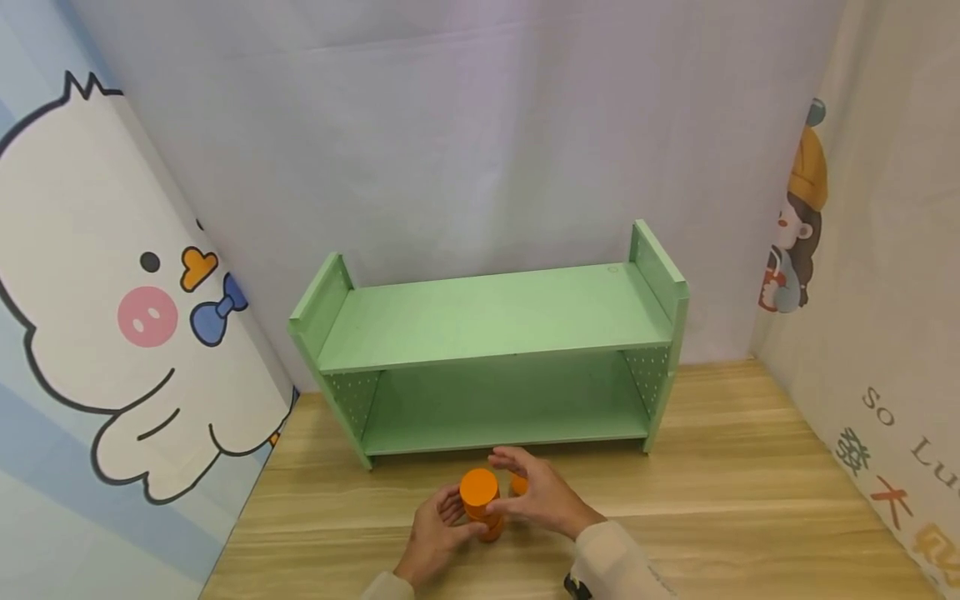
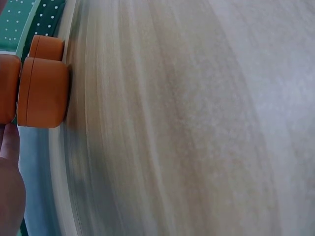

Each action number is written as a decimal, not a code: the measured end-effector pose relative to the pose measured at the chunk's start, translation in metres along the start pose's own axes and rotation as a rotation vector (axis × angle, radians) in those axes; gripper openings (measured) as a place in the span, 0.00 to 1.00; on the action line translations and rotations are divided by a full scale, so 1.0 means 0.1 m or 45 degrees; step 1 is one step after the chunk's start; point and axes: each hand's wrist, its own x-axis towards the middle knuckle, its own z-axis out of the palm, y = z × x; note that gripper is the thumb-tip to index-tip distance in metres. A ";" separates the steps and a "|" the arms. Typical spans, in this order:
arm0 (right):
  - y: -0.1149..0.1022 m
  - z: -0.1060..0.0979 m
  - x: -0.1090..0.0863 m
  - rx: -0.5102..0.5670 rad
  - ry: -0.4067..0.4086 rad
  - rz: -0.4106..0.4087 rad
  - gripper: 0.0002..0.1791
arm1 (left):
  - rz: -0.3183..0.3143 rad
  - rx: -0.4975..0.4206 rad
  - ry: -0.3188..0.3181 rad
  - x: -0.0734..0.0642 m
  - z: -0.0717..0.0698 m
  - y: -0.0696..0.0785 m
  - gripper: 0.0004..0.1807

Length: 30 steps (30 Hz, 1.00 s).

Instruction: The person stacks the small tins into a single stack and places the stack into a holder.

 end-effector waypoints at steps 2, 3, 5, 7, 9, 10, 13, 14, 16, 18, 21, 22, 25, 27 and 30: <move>0.01 -0.03 -0.01 -0.010 0.007 -0.005 0.40 | 0.000 0.020 -0.003 0.00 0.00 0.00 0.34; 0.02 -0.04 -0.02 -0.017 0.012 -0.005 0.40 | -0.001 0.029 -0.004 0.00 0.00 0.00 0.34; 0.03 -0.07 -0.03 -0.030 0.021 -0.003 0.41 | 0.001 0.047 -0.006 0.01 0.00 0.00 0.34; 0.04 -0.10 -0.05 -0.031 0.027 -0.003 0.41 | 0.005 0.058 -0.006 0.01 -0.01 -0.01 0.34; 0.06 -0.12 -0.06 -0.025 0.034 0.001 0.41 | 0.010 0.066 -0.004 0.01 -0.01 -0.01 0.35; 0.06 -0.13 -0.07 -0.016 0.034 0.001 0.41 | 0.017 0.072 -0.004 0.01 -0.01 -0.01 0.35; 0.08 -0.15 -0.09 -0.006 0.041 0.001 0.40 | 0.022 0.071 -0.004 0.01 -0.01 -0.02 0.34; 0.09 -0.16 -0.09 -0.012 0.046 0.000 0.40 | 0.022 0.073 -0.005 0.01 -0.01 -0.02 0.34; 0.10 -0.18 -0.10 -0.035 0.056 -0.004 0.40 | 0.014 0.071 -0.007 0.01 -0.01 -0.03 0.34; 0.11 -0.19 -0.11 -0.062 0.066 -0.009 0.40 | 0.002 0.070 -0.008 0.01 -0.01 -0.03 0.35; 0.13 -0.21 -0.12 -0.085 0.074 -0.012 0.40 | -0.010 0.068 -0.007 0.02 -0.01 -0.03 0.35; 0.14 -0.22 -0.13 -0.087 0.075 -0.012 0.40 | -0.010 0.070 -0.008 0.02 -0.02 -0.03 0.35; 0.15 -0.23 -0.13 -0.085 0.077 -0.007 0.40 | -0.010 0.072 -0.008 0.02 -0.02 -0.03 0.35; 0.17 -0.24 -0.14 -0.083 0.080 -0.003 0.41 | -0.010 0.073 -0.009 0.02 -0.02 -0.03 0.36; 0.19 -0.25 -0.15 -0.065 0.080 0.001 0.42 | -0.009 0.072 -0.011 0.02 -0.02 -0.03 0.35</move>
